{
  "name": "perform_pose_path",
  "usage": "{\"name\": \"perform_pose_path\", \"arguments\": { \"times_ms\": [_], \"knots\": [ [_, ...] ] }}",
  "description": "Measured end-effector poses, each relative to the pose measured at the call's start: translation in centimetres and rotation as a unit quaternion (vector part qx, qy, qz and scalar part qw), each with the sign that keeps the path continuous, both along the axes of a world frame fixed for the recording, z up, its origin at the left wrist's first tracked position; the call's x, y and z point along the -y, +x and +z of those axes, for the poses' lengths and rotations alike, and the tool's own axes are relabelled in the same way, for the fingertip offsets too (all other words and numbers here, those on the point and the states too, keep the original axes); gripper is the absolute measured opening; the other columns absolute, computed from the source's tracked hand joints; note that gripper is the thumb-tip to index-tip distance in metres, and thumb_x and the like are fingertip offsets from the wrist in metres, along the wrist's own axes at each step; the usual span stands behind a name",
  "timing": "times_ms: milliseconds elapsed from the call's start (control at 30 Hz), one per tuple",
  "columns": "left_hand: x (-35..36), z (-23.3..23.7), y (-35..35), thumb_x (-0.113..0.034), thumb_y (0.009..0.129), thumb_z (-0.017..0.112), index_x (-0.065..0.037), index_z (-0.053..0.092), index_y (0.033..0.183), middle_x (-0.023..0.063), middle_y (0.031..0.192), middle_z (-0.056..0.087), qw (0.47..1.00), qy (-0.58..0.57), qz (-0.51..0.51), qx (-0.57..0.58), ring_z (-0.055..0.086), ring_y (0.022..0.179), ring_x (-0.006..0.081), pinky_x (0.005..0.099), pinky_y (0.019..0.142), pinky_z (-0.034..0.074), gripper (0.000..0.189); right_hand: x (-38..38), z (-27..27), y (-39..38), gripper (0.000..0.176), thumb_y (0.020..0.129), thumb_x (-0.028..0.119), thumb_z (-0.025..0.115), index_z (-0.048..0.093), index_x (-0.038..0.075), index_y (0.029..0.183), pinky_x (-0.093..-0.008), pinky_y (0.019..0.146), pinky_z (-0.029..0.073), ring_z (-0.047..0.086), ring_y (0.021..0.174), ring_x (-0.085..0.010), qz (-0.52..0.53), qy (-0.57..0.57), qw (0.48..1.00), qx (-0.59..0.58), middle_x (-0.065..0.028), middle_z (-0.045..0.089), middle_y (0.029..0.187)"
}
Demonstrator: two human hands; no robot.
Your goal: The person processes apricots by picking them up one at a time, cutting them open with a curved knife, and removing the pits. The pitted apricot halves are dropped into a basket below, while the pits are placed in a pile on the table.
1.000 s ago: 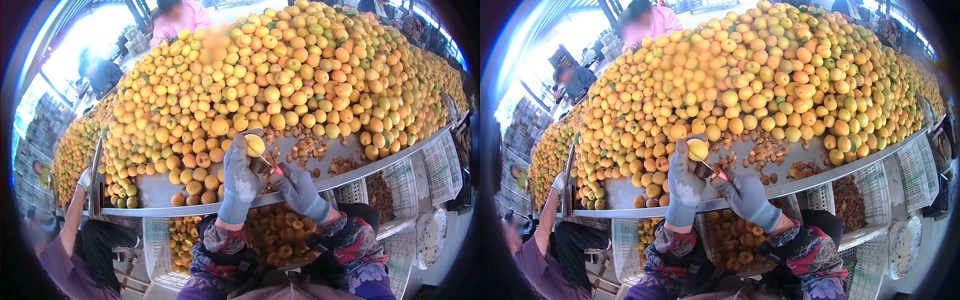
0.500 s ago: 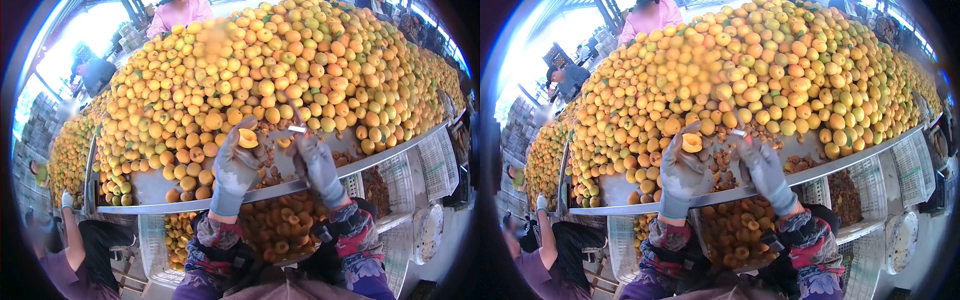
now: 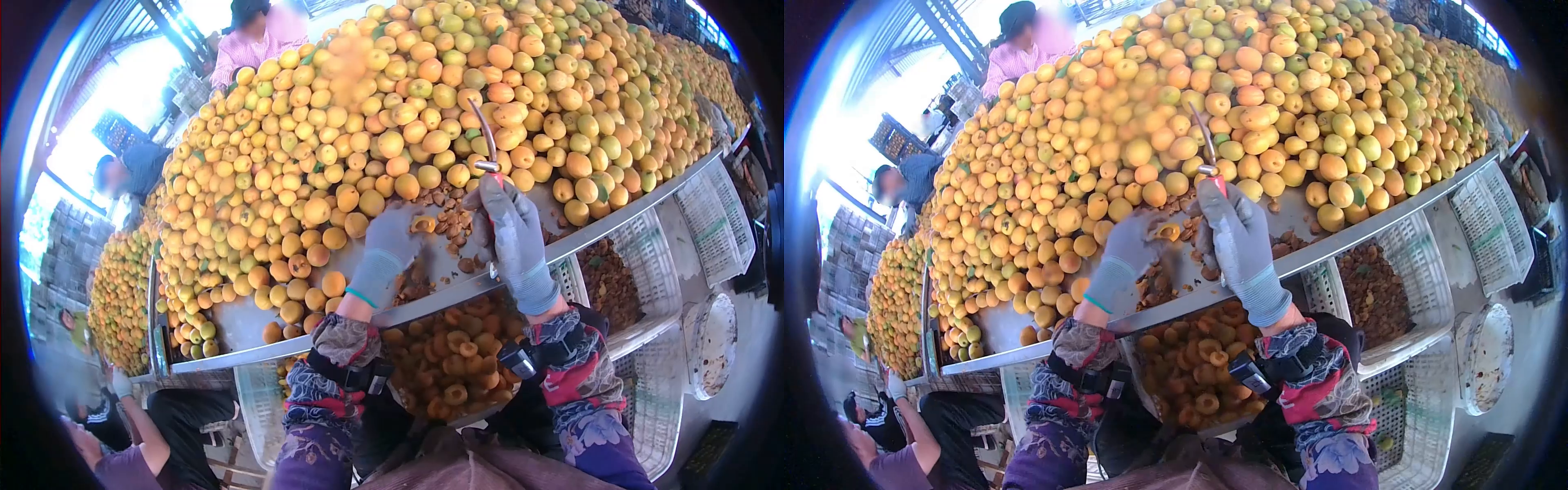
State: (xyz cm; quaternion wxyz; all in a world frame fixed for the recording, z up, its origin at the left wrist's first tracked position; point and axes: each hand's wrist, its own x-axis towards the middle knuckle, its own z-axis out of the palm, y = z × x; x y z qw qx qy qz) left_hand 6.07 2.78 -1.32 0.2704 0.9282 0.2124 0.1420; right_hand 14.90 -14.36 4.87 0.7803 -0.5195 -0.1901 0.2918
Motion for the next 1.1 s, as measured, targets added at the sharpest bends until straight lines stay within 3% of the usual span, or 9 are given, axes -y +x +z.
{"name": "perform_pose_path", "arguments": {
  "times_ms": [33,167,267,433,567,700,767,867,1100],
  "knots": [
    [0.3,-0.6,0.4,-0.022,0.076,0.067,-0.011,0.056,0.120,0.0131,0.111,0.059,0.982,0.175,0.005,-0.075,0.060,0.098,0.0297,0.0390,0.084,0.049,0.046,0.0,0.1,-0.1,0.035,0.093,0.036,0.053,0.058,0.004,0.081,-0.0200,0.033,0.028,0.037,0.032,-0.0064,0.000,0.010,1.000,-0.009,-0.0003,0.046,0.047],
    [0.5,-1.2,2.1,-0.028,0.073,0.071,-0.013,0.055,0.122,0.0151,0.115,0.057,0.963,0.199,0.017,-0.181,0.057,0.102,0.0340,0.0430,0.087,0.047,0.053,-0.2,-0.6,0.1,0.033,0.092,0.036,0.055,0.056,0.005,0.079,-0.0200,0.034,0.028,0.039,0.033,-0.0062,0.022,0.013,0.999,-0.029,0.0000,0.047,0.047],
    [1.3,0.9,1.3,-0.023,0.071,0.073,-0.012,0.056,0.120,0.0141,0.116,0.057,0.972,0.178,0.007,-0.155,0.058,0.101,0.0327,0.0413,0.086,0.047,0.053,-0.2,-1.2,0.5,0.033,0.092,0.035,0.056,0.057,0.005,0.081,-0.0199,0.035,0.030,0.042,0.037,-0.0059,0.055,-0.007,0.998,-0.022,0.0002,0.048,0.050],
    [3.4,3.6,-2.1,0.000,0.065,0.073,-0.005,0.056,0.116,0.0113,0.112,0.059,0.986,-0.003,-0.066,0.156,0.059,0.101,0.0245,0.0329,0.087,0.047,0.054,-1.5,-2.8,0.2,0.027,0.090,0.031,0.058,0.060,0.005,0.096,-0.0204,0.037,0.032,0.044,0.042,-0.0053,0.016,-0.067,0.997,0.030,-0.0002,0.053,0.059],
    [4.5,4.6,-3.6,0.003,0.066,0.070,-0.003,0.054,0.120,0.0100,0.115,0.059,0.976,-0.041,-0.071,0.204,0.059,0.104,0.0217,0.0308,0.091,0.045,0.056,-1.1,-1.9,-0.5,0.029,0.088,0.031,0.060,0.060,0.006,0.100,-0.0198,0.037,0.032,0.043,0.041,-0.0056,0.156,-0.119,0.980,-0.015,-0.0003,0.053,0.059],
    [3.8,3.2,-4.1,0.003,0.067,0.069,-0.001,0.053,0.122,0.0084,0.115,0.058,0.964,-0.111,-0.058,0.233,0.058,0.104,0.0180,0.0296,0.092,0.045,0.058,-1.6,-1.8,-1.6,0.026,0.088,0.030,0.060,0.060,0.006,0.098,-0.0189,0.036,0.033,0.042,0.039,-0.0056,0.137,-0.097,0.983,-0.070,0.0005,0.052,0.058],
    [3.0,2.0,-4.2,-0.015,0.071,0.075,-0.005,0.053,0.122,0.0131,0.118,0.058,0.949,-0.186,-0.058,0.248,0.057,0.108,0.0271,0.0337,0.093,0.045,0.057,-1.7,-1.5,-2.2,0.024,0.088,0.029,0.061,0.060,0.006,0.097,-0.0184,0.036,0.033,0.042,0.039,-0.0052,0.124,-0.078,0.986,-0.075,0.0010,0.052,0.058],
    [3.2,2.5,-4.1,-0.017,0.070,0.077,-0.003,0.054,0.121,0.0130,0.116,0.058,0.942,-0.224,-0.056,0.244,0.058,0.104,0.0268,0.0337,0.090,0.046,0.058,-2.2,-2.0,-2.6,0.024,0.088,0.028,0.061,0.060,0.006,0.097,-0.0176,0.036,0.033,0.043,0.040,-0.0043,0.106,-0.046,0.989,-0.092,0.0020,0.052,0.059],
    [3.8,3.9,-4.8,-0.020,0.069,0.078,-0.002,0.060,0.111,0.0122,0.104,0.062,0.963,-0.112,-0.026,0.242,0.060,0.096,0.0250,0.0322,0.084,0.048,0.049,-1.8,-1.9,-2.9,0.028,0.091,0.030,0.059,0.061,0.006,0.106,-0.0164,0.038,0.033,0.045,0.043,-0.0027,0.147,-0.011,0.985,-0.088,0.0037,0.055,0.064]
  ]
}}
